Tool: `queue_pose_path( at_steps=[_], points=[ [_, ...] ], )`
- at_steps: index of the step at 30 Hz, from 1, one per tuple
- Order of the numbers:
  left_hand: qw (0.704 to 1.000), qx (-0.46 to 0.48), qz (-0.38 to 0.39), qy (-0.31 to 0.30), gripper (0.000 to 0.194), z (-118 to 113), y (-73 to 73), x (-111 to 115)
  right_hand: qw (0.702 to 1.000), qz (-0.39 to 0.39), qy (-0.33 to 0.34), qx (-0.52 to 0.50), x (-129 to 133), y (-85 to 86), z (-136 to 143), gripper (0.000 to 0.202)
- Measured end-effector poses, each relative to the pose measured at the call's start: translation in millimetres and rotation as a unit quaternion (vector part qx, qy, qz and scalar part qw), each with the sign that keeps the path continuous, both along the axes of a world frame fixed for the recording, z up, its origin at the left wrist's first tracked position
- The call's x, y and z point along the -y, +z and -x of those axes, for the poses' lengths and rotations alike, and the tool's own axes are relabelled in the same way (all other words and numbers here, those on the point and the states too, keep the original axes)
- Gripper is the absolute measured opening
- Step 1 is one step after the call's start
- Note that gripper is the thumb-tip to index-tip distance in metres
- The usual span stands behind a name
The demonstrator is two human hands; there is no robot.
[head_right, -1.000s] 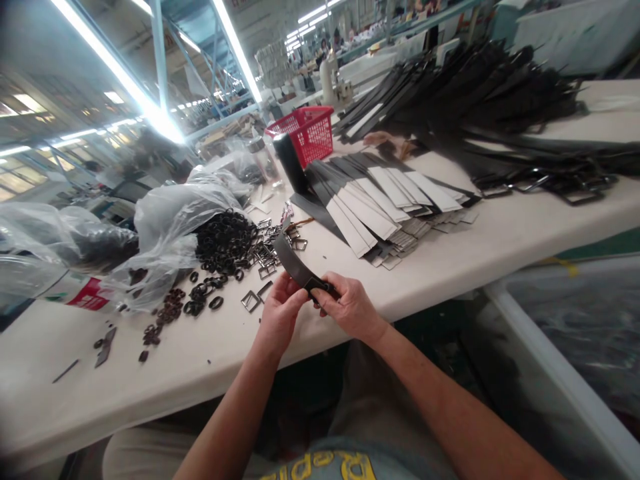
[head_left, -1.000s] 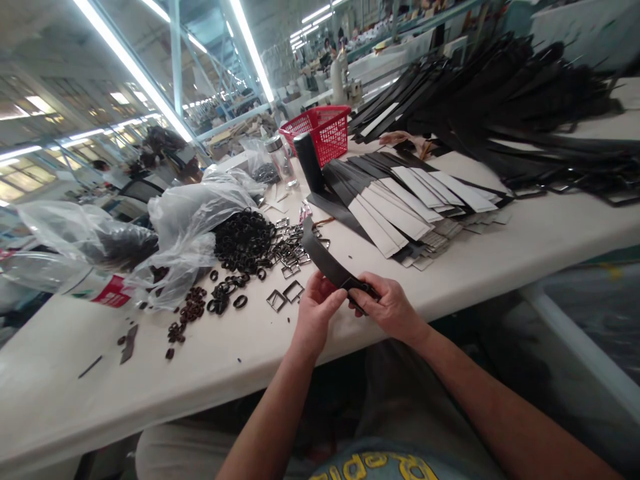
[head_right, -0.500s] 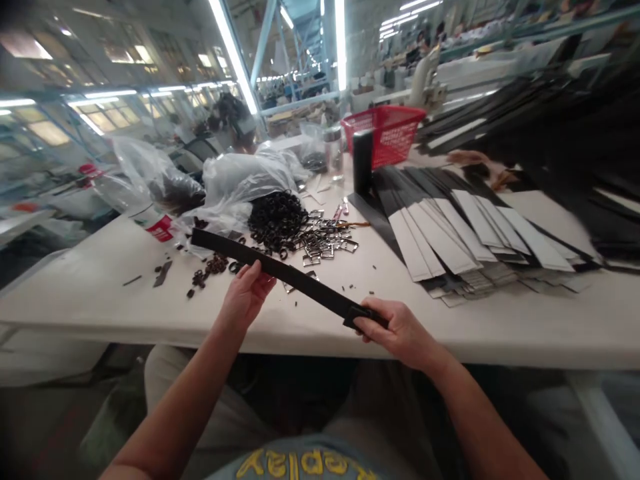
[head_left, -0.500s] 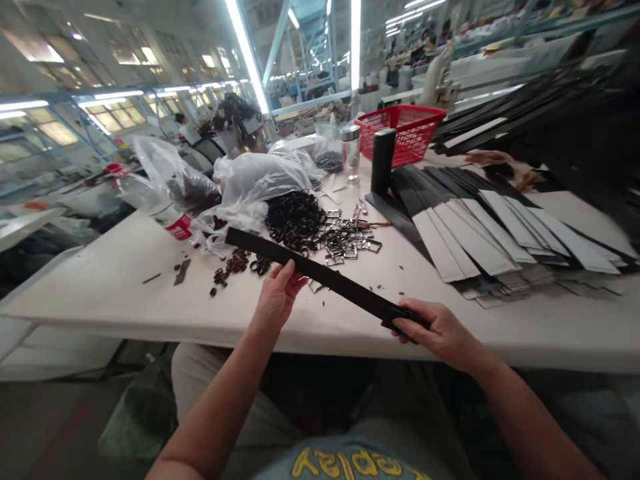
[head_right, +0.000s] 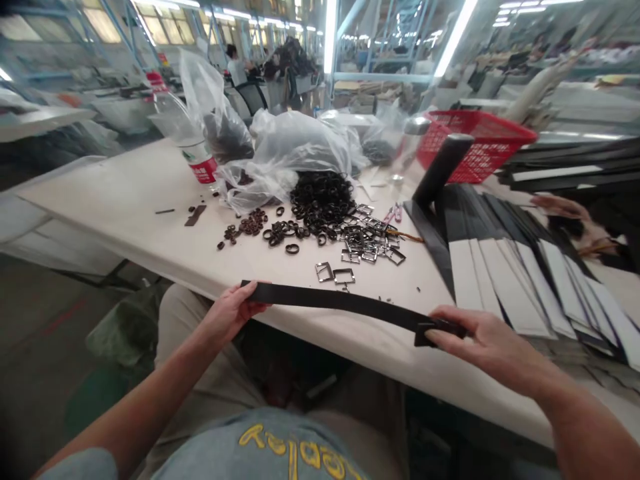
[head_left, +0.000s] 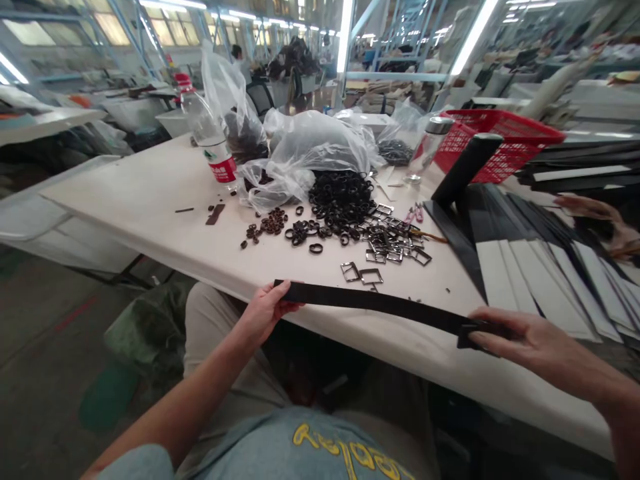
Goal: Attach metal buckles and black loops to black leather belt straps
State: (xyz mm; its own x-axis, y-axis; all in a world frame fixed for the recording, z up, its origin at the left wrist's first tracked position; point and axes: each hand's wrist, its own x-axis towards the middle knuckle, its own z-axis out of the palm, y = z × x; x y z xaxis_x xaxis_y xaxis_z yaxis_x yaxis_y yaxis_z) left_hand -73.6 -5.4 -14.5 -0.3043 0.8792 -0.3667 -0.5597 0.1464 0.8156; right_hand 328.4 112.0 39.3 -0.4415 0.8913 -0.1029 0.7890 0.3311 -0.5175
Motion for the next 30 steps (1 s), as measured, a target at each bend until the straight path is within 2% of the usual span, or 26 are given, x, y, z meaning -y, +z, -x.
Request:
queue_pose_path(
  at_steps=[2, 4, 5, 7, 10, 12, 14, 17, 21, 27, 30],
  points=[
    [0.999, 0.035, 0.005, 0.009, 0.035, -11, -2.1, 8, 0.993, -0.118, -0.021, 0.01, -3, 9.4, 9, 0.049],
    [0.998, 0.067, 0.006, 0.012, 0.031, -23, -2.9, 12, 0.961, -0.271, -0.034, -0.042, 3, 15.7, 33, 0.049],
    [0.997, 0.078, 0.005, 0.007, 0.03, -29, -3.1, 13, 0.945, -0.314, -0.016, -0.085, 9, 16.3, 51, 0.045],
    [0.996, 0.089, -0.006, -0.005, 0.031, -36, -3.6, 14, 0.937, -0.298, 0.058, -0.171, 25, 10.1, 96, 0.038],
    [0.996, 0.083, -0.028, -0.009, 0.037, -40, -4.9, 15, 0.926, -0.261, 0.166, -0.216, 45, -15.8, 164, 0.04],
    [0.997, 0.069, -0.041, -0.007, 0.045, -37, -5.7, 16, 0.922, -0.245, 0.194, -0.227, 51, -36.3, 197, 0.037],
    [0.997, 0.048, -0.054, -0.003, 0.054, -34, -6.5, 18, 0.92, -0.232, 0.208, -0.236, 53, -52.4, 215, 0.033],
    [0.998, 0.01, -0.068, -0.005, 0.065, -29, -8.8, 21, 0.916, -0.228, 0.22, -0.247, 49, -65.5, 219, 0.031],
    [0.997, -0.011, -0.065, -0.026, 0.073, -29, -13.6, 20, 0.898, -0.259, 0.247, -0.255, 42, -72.8, 209, 0.034],
    [0.995, 0.014, -0.082, -0.048, 0.08, -34, -14.4, 16, 0.888, -0.277, 0.25, -0.268, 39, -74.6, 205, 0.029],
    [0.993, -0.026, -0.091, -0.072, 0.076, -31, -9.7, 16, 0.887, -0.272, 0.242, -0.284, 40, -70.8, 206, 0.021]
  ],
)
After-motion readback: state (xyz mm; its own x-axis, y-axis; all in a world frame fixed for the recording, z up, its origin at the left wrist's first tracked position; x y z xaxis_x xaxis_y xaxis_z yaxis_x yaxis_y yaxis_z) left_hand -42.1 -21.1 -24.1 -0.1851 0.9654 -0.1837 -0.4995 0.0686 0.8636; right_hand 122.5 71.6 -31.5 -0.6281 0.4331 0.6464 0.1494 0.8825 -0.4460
